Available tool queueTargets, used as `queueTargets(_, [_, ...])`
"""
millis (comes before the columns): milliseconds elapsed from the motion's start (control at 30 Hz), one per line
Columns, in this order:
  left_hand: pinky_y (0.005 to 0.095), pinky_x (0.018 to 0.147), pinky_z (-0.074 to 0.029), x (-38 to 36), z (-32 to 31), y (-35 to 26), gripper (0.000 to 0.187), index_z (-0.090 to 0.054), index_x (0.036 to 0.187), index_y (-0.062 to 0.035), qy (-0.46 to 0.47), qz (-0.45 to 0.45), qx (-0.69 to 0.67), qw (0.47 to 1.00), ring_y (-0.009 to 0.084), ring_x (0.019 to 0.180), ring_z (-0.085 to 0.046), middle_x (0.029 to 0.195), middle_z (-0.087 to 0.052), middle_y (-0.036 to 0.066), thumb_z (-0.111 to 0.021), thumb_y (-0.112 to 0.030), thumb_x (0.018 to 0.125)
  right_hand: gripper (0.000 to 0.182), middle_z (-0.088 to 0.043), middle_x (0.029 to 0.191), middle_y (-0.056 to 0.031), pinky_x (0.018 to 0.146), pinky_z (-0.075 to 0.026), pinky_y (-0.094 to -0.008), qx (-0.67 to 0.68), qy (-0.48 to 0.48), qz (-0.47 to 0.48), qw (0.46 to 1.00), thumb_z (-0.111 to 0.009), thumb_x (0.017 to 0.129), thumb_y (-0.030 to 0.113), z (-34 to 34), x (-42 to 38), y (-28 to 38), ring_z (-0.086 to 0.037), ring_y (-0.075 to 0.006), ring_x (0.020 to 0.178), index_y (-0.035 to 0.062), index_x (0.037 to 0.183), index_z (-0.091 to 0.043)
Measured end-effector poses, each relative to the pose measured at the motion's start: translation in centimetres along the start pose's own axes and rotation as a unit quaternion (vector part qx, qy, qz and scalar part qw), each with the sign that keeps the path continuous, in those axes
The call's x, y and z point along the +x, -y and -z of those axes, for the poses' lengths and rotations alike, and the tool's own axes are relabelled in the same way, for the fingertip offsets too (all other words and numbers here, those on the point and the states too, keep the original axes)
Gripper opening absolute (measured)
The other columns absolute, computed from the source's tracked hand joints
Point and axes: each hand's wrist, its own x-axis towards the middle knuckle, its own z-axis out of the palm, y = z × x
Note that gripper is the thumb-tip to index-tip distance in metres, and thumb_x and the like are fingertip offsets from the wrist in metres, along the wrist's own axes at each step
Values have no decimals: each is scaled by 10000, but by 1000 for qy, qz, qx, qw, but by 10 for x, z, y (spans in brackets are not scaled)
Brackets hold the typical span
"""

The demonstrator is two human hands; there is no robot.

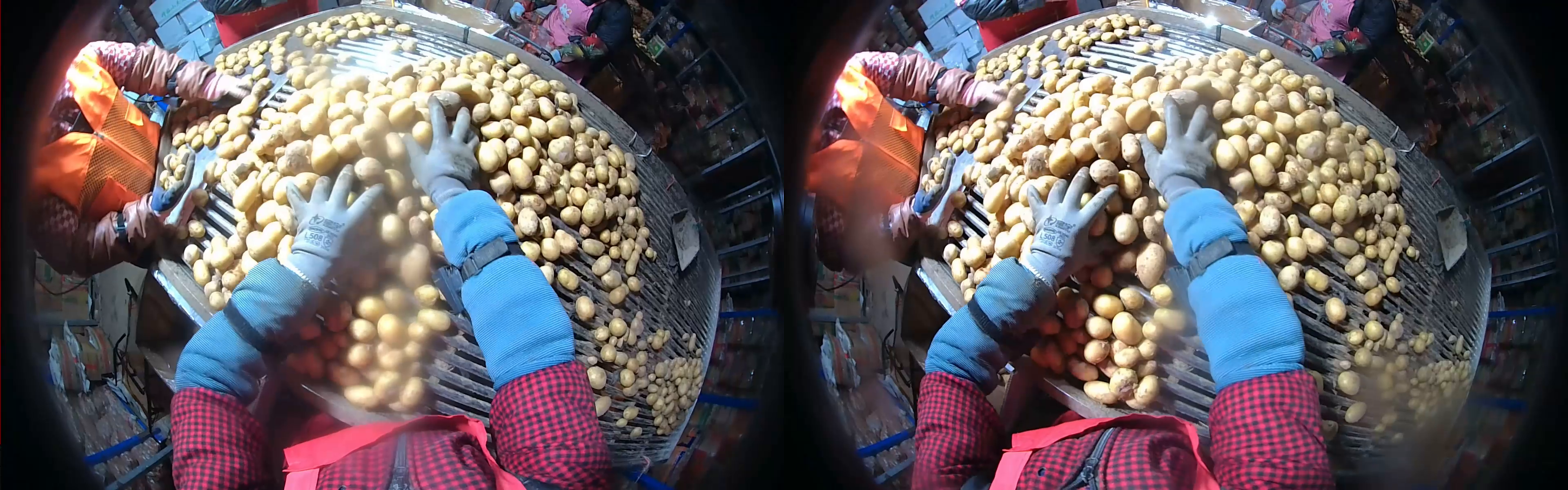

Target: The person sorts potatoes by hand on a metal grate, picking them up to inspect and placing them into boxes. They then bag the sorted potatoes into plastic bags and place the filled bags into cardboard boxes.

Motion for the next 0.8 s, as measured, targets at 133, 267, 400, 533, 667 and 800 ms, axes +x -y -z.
queueTargets(133, [808,1052,-263,14,-10,6,802,-533,1463,-324,-3,2,18,1000,379,1324,-480,1529,-455,157,-829,-508,742,770,-305,1574,-166,1010,-498,-554,-49,-12,27,998,-724,874,567,-2,28,6,-391,-416,1381,377,1544,-397])
queueTargets(267, [803,1061,-260,26,-16,9,766,-533,1459,-339,-16,17,-1,1000,372,1346,-467,1533,-447,153,-814,-503,766,743,-365,1496,-122,1043,-469,-541,-69,-20,46,996,-720,877,568,-16,39,-4,-342,-365,1423,363,1525,-421])
queueTargets(400, [826,1069,-236,27,-18,9,758,-516,1471,-361,-6,24,-10,1000,377,1370,-448,1556,-432,160,-785,-540,785,756,-369,1562,-125,1174,-368,-530,-33,-18,86,996,-692,904,515,-27,35,-23,-280,-379,1481,263,1559,-408])
queueTargets(533, [836,1072,-228,20,-2,2,751,-502,1485,-337,-3,28,-54,998,371,1387,-432,1557,-432,160,-765,-546,814,762,-380,1569,-144,1213,-330,-489,-18,95,85,992,-661,917,527,10,6,-22,-306,-396,1483,216,1565,-404])
queueTargets(667, [834,1076,-234,21,-10,4,752,-497,1487,-331,-5,32,-66,997,365,1395,-419,1557,-432,145,-764,-552,820,705,-457,1536,-206,1179,-385,-430,70,184,169,966,-679,906,505,46,3,-53,-482,-360,1404,180,1507,-507])
queueTargets(800, [842,1062,-233,22,-25,6,757,-506,1481,-336,-30,22,-39,999,357,1369,-436,1546,-441,141,-765,-565,808,589,-640,1364,-192,1092,-469,-358,144,72,209,965,-719,952,300,81,52,-54,-610,-270,1275,60,1464,-553])
